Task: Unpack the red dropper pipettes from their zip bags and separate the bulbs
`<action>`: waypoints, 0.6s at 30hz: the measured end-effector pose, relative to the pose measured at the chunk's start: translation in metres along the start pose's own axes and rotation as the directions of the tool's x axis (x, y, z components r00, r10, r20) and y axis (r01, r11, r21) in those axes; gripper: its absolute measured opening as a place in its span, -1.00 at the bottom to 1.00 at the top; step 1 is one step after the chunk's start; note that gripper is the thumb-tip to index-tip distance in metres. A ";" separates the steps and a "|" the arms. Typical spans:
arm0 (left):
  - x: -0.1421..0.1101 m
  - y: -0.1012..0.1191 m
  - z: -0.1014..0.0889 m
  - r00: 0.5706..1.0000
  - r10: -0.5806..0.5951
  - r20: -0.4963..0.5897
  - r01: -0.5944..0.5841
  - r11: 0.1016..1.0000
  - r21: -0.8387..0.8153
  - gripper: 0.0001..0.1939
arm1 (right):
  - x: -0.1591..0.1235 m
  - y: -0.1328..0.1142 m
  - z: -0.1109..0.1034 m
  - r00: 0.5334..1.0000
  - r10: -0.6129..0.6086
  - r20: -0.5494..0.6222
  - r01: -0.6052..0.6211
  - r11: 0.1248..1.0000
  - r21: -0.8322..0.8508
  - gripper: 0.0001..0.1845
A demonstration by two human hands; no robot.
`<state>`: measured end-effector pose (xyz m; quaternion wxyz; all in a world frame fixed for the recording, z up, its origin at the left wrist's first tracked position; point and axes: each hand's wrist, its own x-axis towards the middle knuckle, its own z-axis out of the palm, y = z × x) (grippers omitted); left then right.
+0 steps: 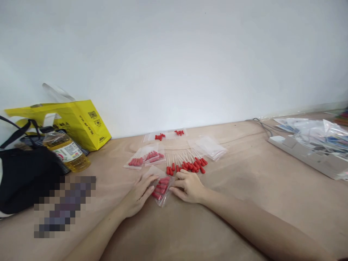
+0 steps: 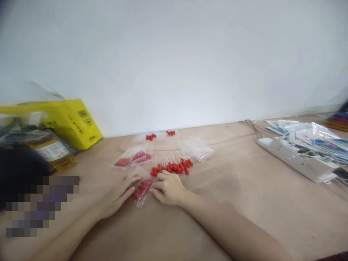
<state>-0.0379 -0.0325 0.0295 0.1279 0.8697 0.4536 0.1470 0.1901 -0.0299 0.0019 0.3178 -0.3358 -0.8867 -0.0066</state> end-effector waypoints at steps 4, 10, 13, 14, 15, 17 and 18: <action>-0.007 0.002 -0.003 0.999 0.020 0.028 -0.021 0.998 0.055 -0.60 | 0.001 -0.009 0.002 0.987 0.157 0.034 -0.157 0.988 -0.001 -0.81; -0.012 0.003 0.006 0.999 0.045 -0.011 -0.044 0.996 0.078 -0.57 | 0.002 -0.012 -0.002 0.938 0.328 0.110 -0.323 0.944 -0.063 -0.78; -0.012 0.001 0.009 0.998 0.056 -0.036 -0.054 0.997 0.053 -0.59 | 0.002 -0.008 -0.001 0.939 0.320 0.127 -0.322 0.947 -0.003 -0.60; -0.012 0.002 0.009 0.998 0.055 -0.043 -0.053 0.998 0.044 -0.60 | 0.002 -0.006 -0.001 0.941 0.309 0.136 -0.314 0.949 0.023 -0.57; -0.011 0.002 0.010 0.997 0.054 -0.049 -0.052 0.998 0.035 -0.61 | 0.002 -0.005 -0.001 0.944 0.296 0.145 -0.306 0.951 0.048 -0.55; -0.010 0.003 0.010 0.996 0.061 -0.059 -0.060 0.998 0.019 -0.64 | 0.002 -0.003 -0.002 0.947 0.274 0.167 -0.292 0.952 0.090 -0.53; -0.009 0.003 0.009 0.996 0.069 -0.060 -0.068 0.998 0.014 -0.65 | 0.003 -0.003 -0.003 0.948 0.264 0.179 -0.284 0.953 0.101 -0.52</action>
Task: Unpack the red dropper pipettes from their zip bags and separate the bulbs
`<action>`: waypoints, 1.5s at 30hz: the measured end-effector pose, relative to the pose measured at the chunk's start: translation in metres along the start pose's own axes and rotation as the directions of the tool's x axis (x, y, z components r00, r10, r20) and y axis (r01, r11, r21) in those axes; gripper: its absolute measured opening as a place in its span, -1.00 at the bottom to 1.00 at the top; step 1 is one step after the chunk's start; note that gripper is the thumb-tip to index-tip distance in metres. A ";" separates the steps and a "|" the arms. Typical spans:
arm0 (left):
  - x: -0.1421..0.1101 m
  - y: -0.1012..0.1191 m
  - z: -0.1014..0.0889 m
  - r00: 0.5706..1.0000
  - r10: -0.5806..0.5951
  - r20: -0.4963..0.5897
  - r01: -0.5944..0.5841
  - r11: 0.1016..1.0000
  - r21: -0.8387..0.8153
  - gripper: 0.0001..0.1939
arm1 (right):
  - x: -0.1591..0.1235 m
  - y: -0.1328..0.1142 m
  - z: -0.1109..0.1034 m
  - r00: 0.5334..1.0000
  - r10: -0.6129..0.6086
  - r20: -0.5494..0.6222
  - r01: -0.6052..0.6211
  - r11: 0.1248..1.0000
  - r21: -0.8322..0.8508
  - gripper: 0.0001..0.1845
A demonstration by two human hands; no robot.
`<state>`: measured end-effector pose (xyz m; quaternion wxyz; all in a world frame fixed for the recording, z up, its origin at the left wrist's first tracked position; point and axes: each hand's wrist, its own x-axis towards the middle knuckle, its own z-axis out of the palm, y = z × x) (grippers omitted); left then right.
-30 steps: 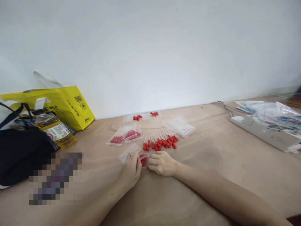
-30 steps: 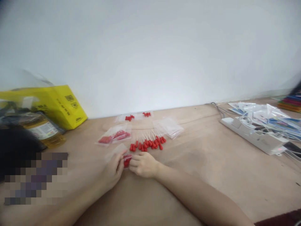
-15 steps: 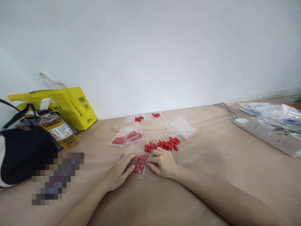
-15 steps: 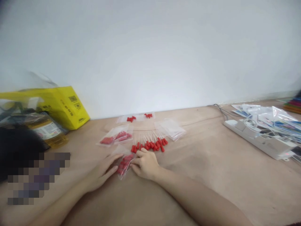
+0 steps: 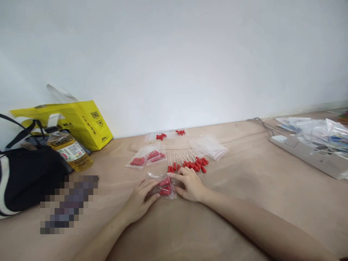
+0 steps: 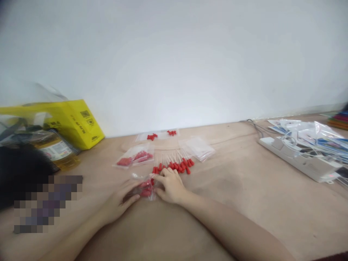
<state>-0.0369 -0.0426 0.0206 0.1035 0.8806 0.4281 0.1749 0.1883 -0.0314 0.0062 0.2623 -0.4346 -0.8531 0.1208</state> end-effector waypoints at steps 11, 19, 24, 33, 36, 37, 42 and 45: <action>0.002 0.000 0.000 0.994 0.098 -0.046 -0.098 0.995 0.001 -0.66 | -0.001 -0.005 -0.008 1.000 -0.028 0.003 0.028 0.998 -0.059 -0.57; 0.001 -0.004 0.004 0.991 0.117 -0.072 -0.113 0.992 0.055 -0.64 | -0.001 -0.005 -0.005 0.996 -0.036 -0.083 0.030 0.997 -0.068 -0.72; 0.002 -0.001 0.002 0.988 0.135 -0.078 -0.134 0.991 0.022 -0.67 | 0.000 -0.008 -0.003 1.000 -0.028 -0.014 0.026 0.989 -0.148 -0.69; 0.002 -0.003 0.001 0.997 0.072 -0.036 -0.074 0.996 -0.053 -0.67 | -0.001 -0.006 -0.002 0.991 0.004 -0.132 0.003 0.999 0.049 -0.72; 0.002 -0.003 0.001 0.998 0.055 -0.037 -0.057 0.997 -0.058 -0.68 | -0.002 -0.005 -0.006 0.987 0.001 -0.162 0.005 0.999 0.038 -0.75; 0.002 -0.003 0.001 0.998 0.054 -0.036 -0.056 0.997 -0.058 -0.68 | -0.002 -0.005 -0.007 0.987 -0.002 -0.164 0.007 0.999 0.032 -0.73; 0.001 -0.004 0.002 0.998 0.060 -0.033 -0.062 0.997 -0.054 -0.69 | -0.003 -0.010 -0.010 0.994 -0.026 -0.104 0.022 0.999 -0.042 -0.62; 0.001 -0.003 0.001 0.998 0.054 -0.027 -0.056 0.996 -0.063 -0.70 | -0.003 -0.013 -0.010 0.998 -0.031 -0.050 0.028 0.998 -0.064 -0.65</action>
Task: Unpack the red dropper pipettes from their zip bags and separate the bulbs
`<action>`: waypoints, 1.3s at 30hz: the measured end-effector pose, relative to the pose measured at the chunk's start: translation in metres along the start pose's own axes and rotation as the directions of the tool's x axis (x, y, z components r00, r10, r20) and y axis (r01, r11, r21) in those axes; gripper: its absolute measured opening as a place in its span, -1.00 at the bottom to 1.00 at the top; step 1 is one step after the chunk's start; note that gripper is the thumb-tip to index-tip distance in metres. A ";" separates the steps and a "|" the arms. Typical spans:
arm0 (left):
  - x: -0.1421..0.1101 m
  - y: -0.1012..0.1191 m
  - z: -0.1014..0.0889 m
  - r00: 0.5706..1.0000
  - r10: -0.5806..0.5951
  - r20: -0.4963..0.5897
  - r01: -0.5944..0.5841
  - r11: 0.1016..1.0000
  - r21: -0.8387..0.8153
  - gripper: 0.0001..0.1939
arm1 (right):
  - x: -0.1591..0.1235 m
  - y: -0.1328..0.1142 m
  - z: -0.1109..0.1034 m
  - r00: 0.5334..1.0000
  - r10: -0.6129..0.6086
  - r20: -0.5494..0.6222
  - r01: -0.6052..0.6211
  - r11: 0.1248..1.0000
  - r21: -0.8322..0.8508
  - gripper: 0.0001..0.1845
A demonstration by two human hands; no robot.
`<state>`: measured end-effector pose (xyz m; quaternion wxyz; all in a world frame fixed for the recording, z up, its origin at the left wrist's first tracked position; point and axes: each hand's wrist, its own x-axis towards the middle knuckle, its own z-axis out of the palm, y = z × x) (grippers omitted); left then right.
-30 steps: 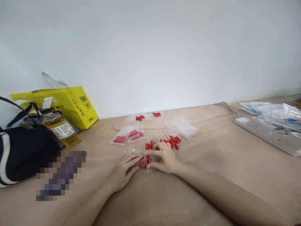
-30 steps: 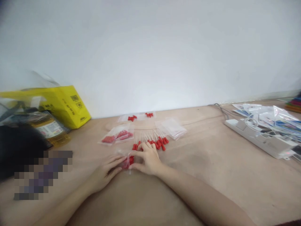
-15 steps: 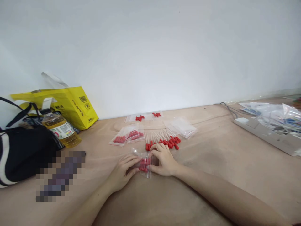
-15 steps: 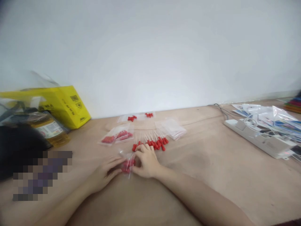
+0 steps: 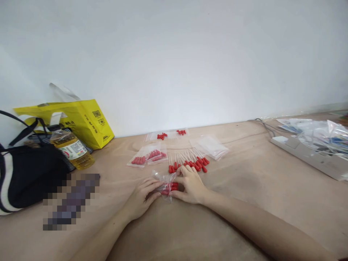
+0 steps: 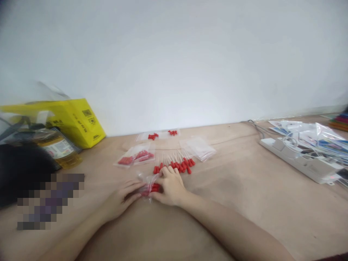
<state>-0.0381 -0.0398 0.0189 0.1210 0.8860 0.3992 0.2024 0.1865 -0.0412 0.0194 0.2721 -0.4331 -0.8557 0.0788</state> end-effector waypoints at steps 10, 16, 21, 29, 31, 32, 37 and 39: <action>0.002 0.001 0.001 1.000 0.010 -0.029 -0.010 1.000 -0.016 -0.73 | -0.003 0.009 -0.007 1.000 0.023 0.010 -0.023 1.000 0.000 -0.78; 0.001 0.000 0.000 0.999 0.002 -0.034 -0.002 1.000 -0.007 -0.73 | -0.004 0.017 -0.004 0.999 0.039 0.032 -0.049 0.911 0.409 -0.86; 0.002 0.002 -0.002 1.000 -0.011 -0.026 0.011 1.000 0.000 -0.73 | 0.000 0.032 0.001 0.985 0.133 0.112 -0.172 0.662 0.729 -0.84; 0.003 -0.002 -0.009 0.999 -0.024 0.027 0.025 0.999 -0.044 -0.74 | 0.013 0.082 -0.049 0.937 0.342 0.065 -0.211 0.408 0.889 -0.75; 0.002 -0.004 -0.012 0.998 -0.030 0.058 0.034 0.997 -0.073 -0.75 | 0.016 0.091 -0.058 0.912 0.406 -0.053 -0.147 0.446 0.883 -0.77; 0.002 -0.006 -0.013 0.997 -0.033 0.069 0.038 0.995 -0.087 -0.75 | 0.017 0.093 -0.060 0.899 0.425 -0.106 -0.122 0.475 0.871 -0.77; 0.001 -0.010 -0.015 0.995 -0.051 0.087 0.062 0.991 -0.122 -0.75 | 0.027 0.082 -0.042 0.844 0.406 -0.350 -0.046 0.707 0.706 -0.80; 0.001 -0.011 -0.015 0.995 -0.058 0.086 0.069 0.989 -0.130 -0.74 | 0.030 0.071 -0.029 0.867 0.264 -0.422 -0.013 0.860 0.511 -0.84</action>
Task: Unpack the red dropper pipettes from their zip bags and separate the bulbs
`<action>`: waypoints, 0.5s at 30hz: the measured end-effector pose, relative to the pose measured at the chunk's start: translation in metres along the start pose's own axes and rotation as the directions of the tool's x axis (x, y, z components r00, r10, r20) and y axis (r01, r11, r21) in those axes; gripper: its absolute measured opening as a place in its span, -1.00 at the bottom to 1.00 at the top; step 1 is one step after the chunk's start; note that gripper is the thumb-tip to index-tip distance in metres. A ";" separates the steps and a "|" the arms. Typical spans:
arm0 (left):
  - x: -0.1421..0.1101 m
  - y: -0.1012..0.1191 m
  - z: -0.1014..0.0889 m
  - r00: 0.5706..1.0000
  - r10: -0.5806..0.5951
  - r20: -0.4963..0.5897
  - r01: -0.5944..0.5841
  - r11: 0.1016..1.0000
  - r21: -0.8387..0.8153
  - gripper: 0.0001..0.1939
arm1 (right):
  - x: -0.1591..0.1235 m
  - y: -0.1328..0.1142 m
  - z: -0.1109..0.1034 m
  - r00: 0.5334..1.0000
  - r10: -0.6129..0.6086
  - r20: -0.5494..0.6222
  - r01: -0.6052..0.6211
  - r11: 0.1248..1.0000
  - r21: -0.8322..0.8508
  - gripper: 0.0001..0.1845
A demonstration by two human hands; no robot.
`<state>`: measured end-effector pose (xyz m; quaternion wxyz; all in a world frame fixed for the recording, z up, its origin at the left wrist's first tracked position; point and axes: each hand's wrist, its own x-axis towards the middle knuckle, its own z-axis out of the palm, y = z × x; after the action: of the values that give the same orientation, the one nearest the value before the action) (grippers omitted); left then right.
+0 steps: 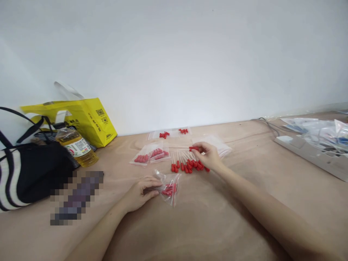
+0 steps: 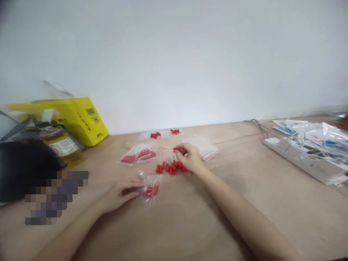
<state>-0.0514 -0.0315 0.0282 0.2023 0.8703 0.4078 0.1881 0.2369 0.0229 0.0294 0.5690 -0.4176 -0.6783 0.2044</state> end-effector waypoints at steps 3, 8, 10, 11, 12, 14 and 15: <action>0.000 0.002 0.000 1.000 -0.001 -0.002 0.001 1.000 -0.010 -0.75 | -0.010 -0.006 0.022 0.965 -0.192 0.180 0.236 0.933 -0.273 -0.80; 0.000 0.004 -0.001 1.000 -0.022 0.008 0.022 1.000 -0.010 -0.75 | -0.019 -0.015 0.045 0.860 -0.140 0.491 0.440 0.690 -0.574 -0.76; 0.000 0.004 -0.002 0.999 -0.031 0.018 0.032 0.999 -0.006 -0.74 | -0.021 -0.017 0.049 0.821 -0.116 0.559 0.496 0.632 -0.596 -0.76; 0.000 0.004 -0.001 0.999 -0.035 0.023 0.035 0.999 -0.004 -0.74 | -0.021 -0.018 0.050 0.805 -0.109 0.584 0.515 0.616 -0.596 -0.76; 0.000 0.003 -0.001 0.999 -0.038 0.026 0.038 0.999 -0.002 -0.73 | -0.022 -0.018 0.051 0.791 -0.100 0.604 0.530 0.607 -0.593 -0.75; 0.000 0.003 -0.001 0.999 -0.040 0.030 0.040 0.999 0.001 -0.74 | -0.022 -0.018 0.052 0.768 -0.084 0.635 0.545 0.607 -0.578 -0.74; 0.000 0.003 -0.001 0.999 -0.039 0.030 0.039 0.999 0.002 -0.74 | -0.022 -0.018 0.052 0.759 -0.081 0.646 0.548 0.616 -0.567 -0.74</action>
<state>-0.0500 -0.0329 0.0305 0.2115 0.8650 0.4218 0.1706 0.1822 0.0054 0.0161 0.1559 -0.3953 -0.9018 -0.0786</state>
